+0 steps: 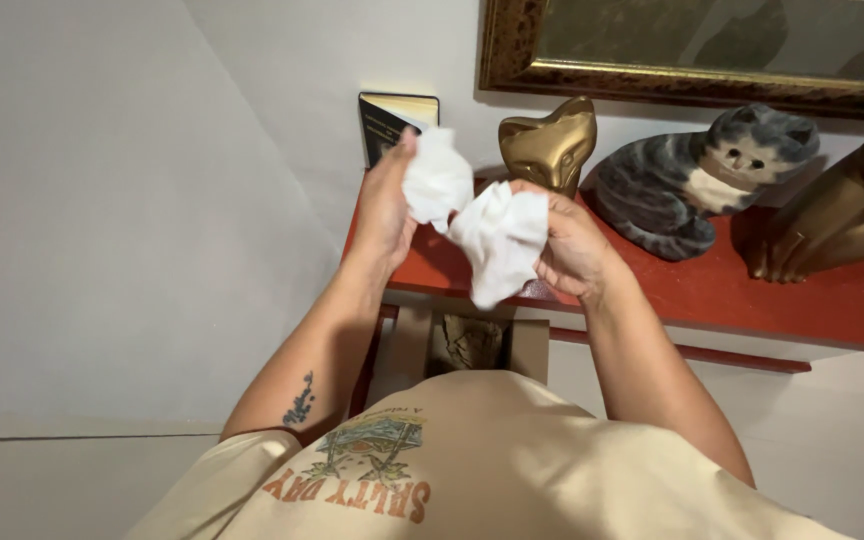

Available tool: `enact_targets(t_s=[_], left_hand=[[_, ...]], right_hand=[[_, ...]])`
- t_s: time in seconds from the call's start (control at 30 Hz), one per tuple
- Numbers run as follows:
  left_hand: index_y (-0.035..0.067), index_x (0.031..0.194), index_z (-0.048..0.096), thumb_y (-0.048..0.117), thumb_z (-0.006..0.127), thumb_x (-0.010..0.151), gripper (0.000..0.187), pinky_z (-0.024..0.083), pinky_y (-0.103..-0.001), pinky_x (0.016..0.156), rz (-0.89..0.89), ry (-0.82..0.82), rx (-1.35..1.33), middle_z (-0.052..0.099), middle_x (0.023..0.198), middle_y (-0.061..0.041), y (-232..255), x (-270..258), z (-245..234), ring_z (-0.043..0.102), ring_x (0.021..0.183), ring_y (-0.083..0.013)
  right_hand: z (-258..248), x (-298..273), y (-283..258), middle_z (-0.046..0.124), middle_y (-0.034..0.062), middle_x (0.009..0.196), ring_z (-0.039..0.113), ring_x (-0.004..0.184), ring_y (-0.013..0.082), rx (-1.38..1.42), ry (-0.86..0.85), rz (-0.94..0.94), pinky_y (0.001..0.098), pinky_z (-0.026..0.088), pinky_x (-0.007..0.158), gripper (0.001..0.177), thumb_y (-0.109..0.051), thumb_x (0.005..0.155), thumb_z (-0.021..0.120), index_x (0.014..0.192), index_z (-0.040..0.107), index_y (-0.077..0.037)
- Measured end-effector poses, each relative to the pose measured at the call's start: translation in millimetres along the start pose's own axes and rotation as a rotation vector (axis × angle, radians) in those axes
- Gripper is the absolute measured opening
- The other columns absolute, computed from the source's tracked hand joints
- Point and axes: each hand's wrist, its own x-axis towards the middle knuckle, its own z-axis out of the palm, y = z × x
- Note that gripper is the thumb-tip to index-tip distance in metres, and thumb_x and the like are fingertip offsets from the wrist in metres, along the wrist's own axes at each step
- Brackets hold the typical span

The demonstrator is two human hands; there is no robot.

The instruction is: Dusting various cat-shaped figurines and a framed picture on a shelf with a tissue.

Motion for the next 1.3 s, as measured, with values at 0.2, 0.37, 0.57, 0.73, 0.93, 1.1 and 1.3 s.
enact_targets(t_s=[0.2,0.37,0.57,0.73,0.93,1.1,1.3], left_hand=[[0.000,0.112,0.065,0.018,0.088,0.078,0.045,0.059,-0.028,0.075,0.081,-0.566,0.699,0.073,0.097,-0.008,-24,-11,-4,0.070,0.086,-0.0140],[-0.002,0.099,0.065,0.026,0.087,0.083,0.039,0.057,-0.028,0.063,0.018,-0.299,0.720,0.074,0.087,-0.006,-33,0,-10,0.069,0.075,-0.0113],[0.000,0.109,0.070,0.019,0.081,0.090,0.029,0.059,-0.027,0.069,-0.145,-0.561,0.579,0.075,0.098,-0.008,-19,5,-23,0.070,0.084,-0.0139],[0.007,0.125,0.064,0.012,0.071,0.092,0.034,0.064,-0.028,0.080,-0.276,-0.509,0.403,0.074,0.113,-0.010,-11,7,-24,0.071,0.098,-0.0164],[0.010,0.128,0.056,0.006,0.062,0.092,0.037,0.063,-0.039,0.078,-0.174,-0.221,0.245,0.071,0.109,-0.009,-9,18,-11,0.072,0.096,-0.0211],[0.002,0.130,0.065,-0.004,0.061,0.095,0.036,0.060,-0.032,0.086,0.102,-0.188,0.199,0.073,0.115,-0.010,-24,32,-9,0.071,0.102,-0.0188],[0.008,0.136,0.063,-0.010,0.061,0.094,0.045,0.056,-0.030,0.101,0.567,-0.122,0.455,0.068,0.134,-0.008,-66,29,16,0.067,0.120,-0.0169]], right_hand=[[19,0,8,0.068,0.0058,0.104,0.066,0.093,0.0149,-0.189,0.035,-0.066,0.0309,0.061,0.079,0.020,-0.022,0.108,0.057,0.118,0.062,-0.005],[43,-11,-10,0.071,0.0043,0.102,0.072,0.090,0.0128,-0.399,0.160,-0.055,0.0291,0.064,0.075,0.031,-0.018,0.084,0.062,0.114,0.057,-0.011],[8,-11,-17,0.070,0.0051,0.081,0.060,0.070,0.0121,-0.808,0.452,-0.261,0.0289,0.052,0.062,0.008,-0.008,0.091,0.075,0.099,0.074,-0.005],[-37,0,-4,0.069,0.0153,0.087,0.061,0.065,0.0214,-0.607,0.623,-0.474,0.0394,0.053,0.056,0.026,-0.021,0.099,0.075,0.108,0.070,0.003],[-53,27,9,0.050,0.0206,0.141,0.053,0.127,0.0296,-1.111,0.674,-0.361,0.0422,0.049,0.098,0.115,-0.022,0.061,0.107,0.147,0.033,-0.005],[-43,43,8,0.064,0.0157,0.134,0.066,0.124,0.0245,-0.756,0.541,-0.481,0.0393,0.053,0.104,0.100,-0.027,0.061,0.099,0.140,0.044,-0.002],[-79,74,21,0.073,0.0154,0.126,0.073,0.118,0.0239,-0.954,0.619,-0.595,0.0378,0.060,0.105,0.084,-0.023,0.065,0.101,0.132,0.055,0.000]])
